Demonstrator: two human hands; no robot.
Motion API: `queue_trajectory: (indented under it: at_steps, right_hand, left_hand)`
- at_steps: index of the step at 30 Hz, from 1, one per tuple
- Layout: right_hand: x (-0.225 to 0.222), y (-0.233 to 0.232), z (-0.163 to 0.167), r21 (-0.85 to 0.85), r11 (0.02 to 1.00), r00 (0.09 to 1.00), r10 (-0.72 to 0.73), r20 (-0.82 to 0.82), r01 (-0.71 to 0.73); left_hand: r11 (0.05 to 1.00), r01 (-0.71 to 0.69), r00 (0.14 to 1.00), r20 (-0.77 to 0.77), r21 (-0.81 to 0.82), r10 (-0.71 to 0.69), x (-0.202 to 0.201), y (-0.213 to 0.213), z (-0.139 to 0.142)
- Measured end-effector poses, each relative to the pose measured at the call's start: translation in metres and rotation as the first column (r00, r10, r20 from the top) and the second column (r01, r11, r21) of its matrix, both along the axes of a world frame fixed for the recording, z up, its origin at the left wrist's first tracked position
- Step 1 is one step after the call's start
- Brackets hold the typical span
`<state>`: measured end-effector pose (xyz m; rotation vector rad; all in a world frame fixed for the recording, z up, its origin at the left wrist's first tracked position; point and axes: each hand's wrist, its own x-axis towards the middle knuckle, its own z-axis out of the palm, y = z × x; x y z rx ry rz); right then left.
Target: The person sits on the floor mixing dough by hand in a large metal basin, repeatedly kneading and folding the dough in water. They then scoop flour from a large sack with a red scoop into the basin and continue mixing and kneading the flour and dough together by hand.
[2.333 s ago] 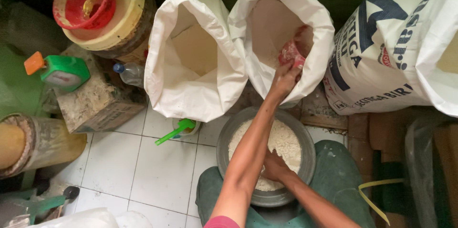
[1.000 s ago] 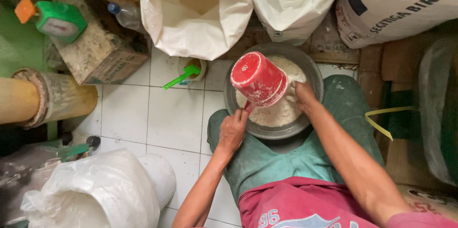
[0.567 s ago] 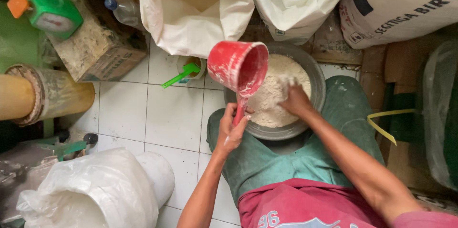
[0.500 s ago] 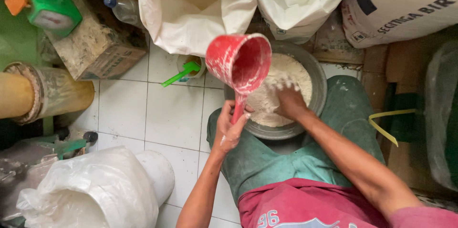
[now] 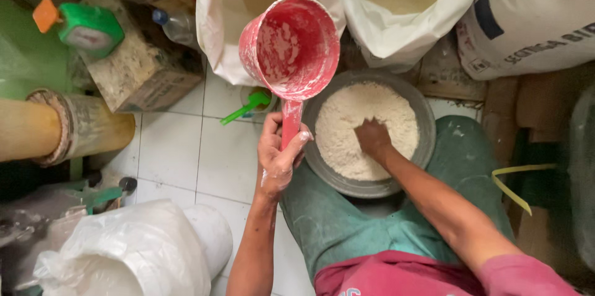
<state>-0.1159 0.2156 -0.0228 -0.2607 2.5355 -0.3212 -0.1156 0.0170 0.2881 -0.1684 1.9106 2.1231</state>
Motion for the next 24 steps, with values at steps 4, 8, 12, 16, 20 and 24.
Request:
queue_trajectory:
  at_steps: [4, 8, 12, 16, 20, 24]
  right_hand:
    - [0.025, 0.013, 0.014, -0.046, 0.999, 0.999, 0.03, 0.038, -0.028]
    - [0.038, 0.034, 0.041, -0.1, 0.992, 0.984, -0.056, 0.169, 0.074]
    - [0.032, 0.039, 0.041, -0.124, 0.988, 0.99, -0.08, 0.119, 0.094]
    - [0.02, 0.03, 0.022, -0.076, 0.995, 0.988, -0.053, 0.148, 0.065]
    - [0.023, 0.028, 0.009, -0.07, 0.995, 0.979, -0.063, 0.194, 0.077]
    - [0.032, 0.035, -0.001, -0.082, 0.993, 0.978, -0.068, 0.195, 0.085]
  left_hand:
    - [1.0, 0.007, 1.0, -0.005, 0.014, -0.007, -0.018, 0.008, 0.014]
    - [0.989, -0.026, 0.997, -0.079, -0.147, 0.014, -0.036, 0.005, 0.018]
    - [0.811, -0.166, 0.909, -0.406, -0.561, -0.095, -0.077, -0.016, -0.007]
    - [0.502, -0.26, 0.839, -0.451, -0.825, -0.306, -0.171, -0.03, -0.064]
    - [0.185, -0.135, 0.899, -0.199, -0.973, -0.391, -0.271, -0.013, -0.119]
    - [-0.094, -0.314, 0.946, -0.302, -0.945, -0.118, -0.34, 0.027, -0.139]
